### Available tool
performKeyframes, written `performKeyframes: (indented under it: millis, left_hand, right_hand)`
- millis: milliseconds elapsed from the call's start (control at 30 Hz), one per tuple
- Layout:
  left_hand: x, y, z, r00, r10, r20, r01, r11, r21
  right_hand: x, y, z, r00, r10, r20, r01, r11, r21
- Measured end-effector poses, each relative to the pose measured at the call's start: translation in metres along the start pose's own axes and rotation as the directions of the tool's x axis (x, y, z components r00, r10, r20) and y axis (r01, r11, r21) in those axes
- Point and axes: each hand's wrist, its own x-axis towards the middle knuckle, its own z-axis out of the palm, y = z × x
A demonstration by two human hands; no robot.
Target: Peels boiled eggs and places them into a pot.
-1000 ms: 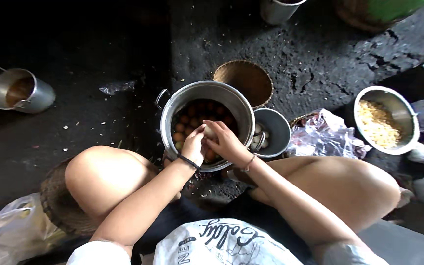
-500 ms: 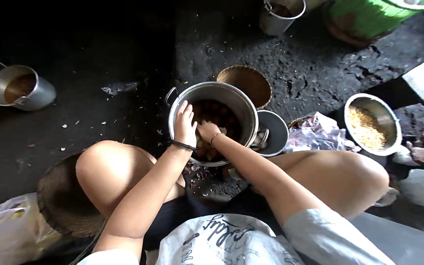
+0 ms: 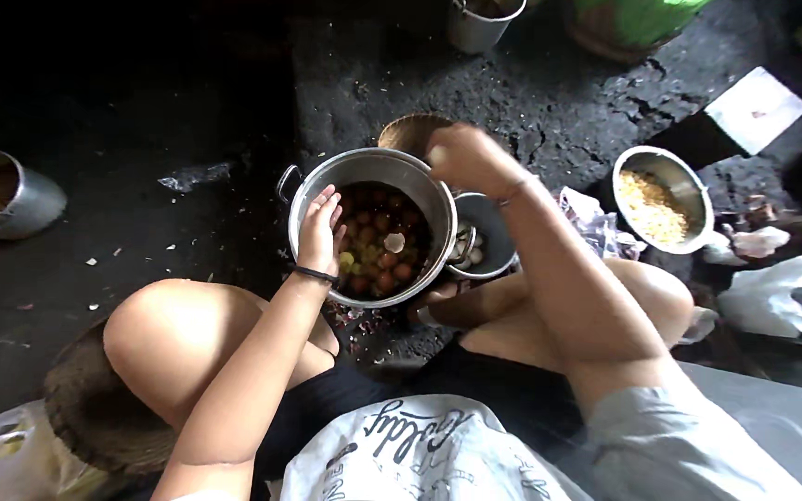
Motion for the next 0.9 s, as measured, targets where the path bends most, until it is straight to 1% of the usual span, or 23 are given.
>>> performKeyframes:
  millis: [67,133,200,267,300,333,367,400,433,467,500,533,567,600,633,667,700,733,767,800,833,867,900]
  left_hand:
    - [0.004,-0.004,0.002,0.999,0.012,0.036,-0.014,0.998,0.069]
    - [0.006,-0.006,0.008,0.999,0.004,0.034,-0.006,0.998,0.056]
    - [0.008,-0.003,0.013,1.0,-0.01,0.016,0.009,1.0,0.011]
    - [0.011,0.0,0.018,1.0,0.004,0.0,-0.004,1.0,-0.016]
    - [0.013,0.002,0.019,1.0,0.019,-0.002,-0.019,1.0,-0.008]
    - [0.014,0.003,0.019,0.999,0.038,0.004,-0.038,0.999,0.016]
    - [0.016,0.004,0.016,0.997,0.069,0.028,-0.071,0.995,0.069]
    - [0.019,0.003,0.013,0.991,0.114,0.063,-0.123,0.981,0.15]
    - [0.022,0.002,0.008,0.981,0.162,0.104,-0.183,0.955,0.235]
    - [0.024,0.0,0.004,0.967,0.208,0.144,-0.243,0.923,0.3]
    - [0.027,-0.001,0.002,0.955,0.242,0.171,-0.287,0.899,0.331]
    - [0.029,0.0,0.0,0.947,0.265,0.181,-0.313,0.888,0.338]
    - [0.029,0.0,-0.001,0.946,0.273,0.174,-0.317,0.888,0.332]
    - [0.029,0.001,-0.002,0.948,0.272,0.162,-0.312,0.894,0.323]
    - [0.029,0.002,-0.002,0.951,0.271,0.146,-0.304,0.901,0.309]
    - [0.028,0.005,-0.001,0.953,0.271,0.132,-0.299,0.908,0.294]
    - [0.026,0.009,0.0,0.954,0.276,0.12,-0.299,0.913,0.279]
    - [0.025,0.012,0.0,0.951,0.291,0.108,-0.309,0.913,0.265]
    - [0.024,0.015,0.0,0.946,0.308,0.101,-0.324,0.911,0.255]
    - [0.024,0.017,-0.001,0.942,0.32,0.103,-0.336,0.909,0.245]
    - [0.024,0.016,0.001,0.938,0.326,0.115,-0.345,0.909,0.236]
    - [0.024,0.015,0.004,0.936,0.328,0.13,-0.351,0.907,0.232]
    - [0.023,0.014,0.004,0.934,0.329,0.14,-0.354,0.907,0.23]
  right_hand:
    - [-0.006,0.042,-0.02,0.974,0.208,-0.088,-0.205,0.978,0.049]
    - [-0.007,0.089,-0.01,0.906,0.415,-0.079,-0.411,0.909,0.072]
    - [-0.009,0.127,0.029,0.837,0.547,0.024,-0.547,0.834,0.074]
    - [-0.009,0.153,0.086,0.746,0.645,0.166,-0.665,0.738,0.117]
    - [-0.011,0.162,0.112,0.693,0.68,0.238,-0.718,0.68,0.147]
    - [-0.02,0.159,0.132,0.64,0.706,0.302,-0.768,0.592,0.244]
    - [-0.035,0.151,0.145,0.601,0.722,0.343,-0.788,0.463,0.404]
    - [-0.053,0.142,0.155,0.581,0.74,0.339,-0.754,0.332,0.567]
    - [-0.065,0.139,0.169,0.564,0.767,0.305,-0.704,0.254,0.663]
    - [-0.066,0.141,0.18,0.55,0.79,0.271,-0.703,0.262,0.662]
    - [-0.055,0.152,0.185,0.554,0.798,0.239,-0.74,0.34,0.58]
    - [-0.037,0.166,0.184,0.58,0.792,0.19,-0.75,0.429,0.504]
    - [-0.022,0.171,0.171,0.611,0.777,0.15,-0.746,0.502,0.438]
    - [-0.01,0.168,0.143,0.653,0.749,0.111,-0.728,0.581,0.363]
    - [0.0,0.165,0.109,0.712,0.702,0.023,-0.675,0.675,0.297]
    - [0.008,0.159,0.076,0.754,0.649,-0.103,-0.605,0.747,0.276]
    - [0.014,0.145,0.043,0.78,0.58,-0.233,-0.521,0.809,0.271]
    - [0.019,0.123,0.015,0.806,0.495,-0.325,-0.429,0.866,0.255]
    - [0.022,0.094,-0.005,0.841,0.404,-0.361,-0.336,0.912,0.236]
    - [0.024,0.063,-0.014,0.887,0.301,-0.35,-0.243,0.949,0.202]
    - [0.024,0.036,-0.01,0.936,0.188,-0.299,-0.148,0.977,0.15]
    - [0.021,0.014,0.005,0.979,0.073,-0.191,-0.058,0.995,0.086]
    - [0.019,-0.005,0.032,0.998,-0.049,-0.026,0.049,0.999,-0.005]
